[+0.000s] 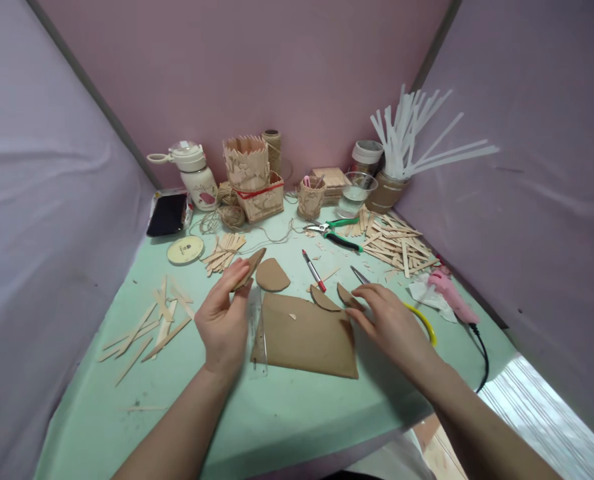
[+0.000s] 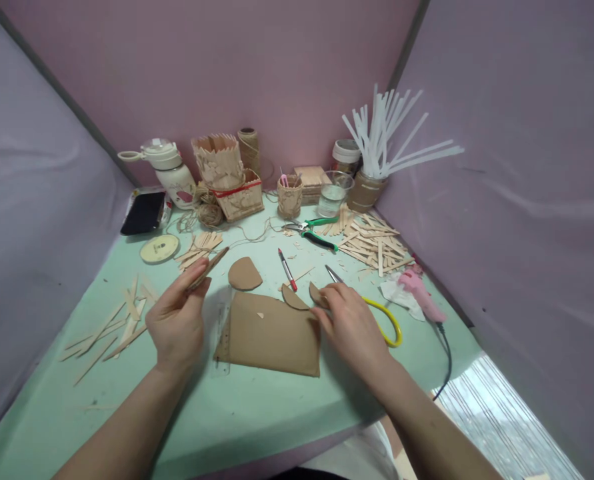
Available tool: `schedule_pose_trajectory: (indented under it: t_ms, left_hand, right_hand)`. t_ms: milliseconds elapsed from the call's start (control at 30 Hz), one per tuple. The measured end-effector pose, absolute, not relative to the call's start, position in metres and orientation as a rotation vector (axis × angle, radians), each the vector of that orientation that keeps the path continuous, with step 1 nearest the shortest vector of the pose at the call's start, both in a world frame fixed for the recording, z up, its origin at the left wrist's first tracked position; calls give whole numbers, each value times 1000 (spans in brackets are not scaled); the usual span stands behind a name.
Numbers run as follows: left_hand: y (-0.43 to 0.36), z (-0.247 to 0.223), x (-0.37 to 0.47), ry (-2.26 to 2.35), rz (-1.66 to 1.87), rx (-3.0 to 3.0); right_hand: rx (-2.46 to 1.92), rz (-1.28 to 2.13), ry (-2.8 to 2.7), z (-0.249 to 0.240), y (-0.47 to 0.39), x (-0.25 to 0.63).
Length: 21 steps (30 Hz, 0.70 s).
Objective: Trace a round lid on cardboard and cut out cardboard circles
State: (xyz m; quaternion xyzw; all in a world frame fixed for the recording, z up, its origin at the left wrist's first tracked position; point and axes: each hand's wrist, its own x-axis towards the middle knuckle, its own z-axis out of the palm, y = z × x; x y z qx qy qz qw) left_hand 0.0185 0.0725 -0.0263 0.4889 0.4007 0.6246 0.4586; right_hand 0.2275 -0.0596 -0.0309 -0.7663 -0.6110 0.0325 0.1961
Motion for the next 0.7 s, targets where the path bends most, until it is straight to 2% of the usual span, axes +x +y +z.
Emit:
schedule_pose_trajectory:
  t_ms: [233, 433, 600, 700]
  left_hand:
    - [102, -39, 10, 1017, 1370, 739]
    - [116, -47, 1, 959, 1329, 652]
    - [119, -46, -2, 971, 1315, 593]
    - [112, -43, 2, 929, 1208, 595]
  right_hand:
    - [-2017, 241, -1888, -5, 11, 190]
    - [-2226, 295, -1908, -23, 83, 152]
    - [-2185, 263, -1910, -28, 84, 157]
    - [-1911, 202, -1960, -21, 74, 172]
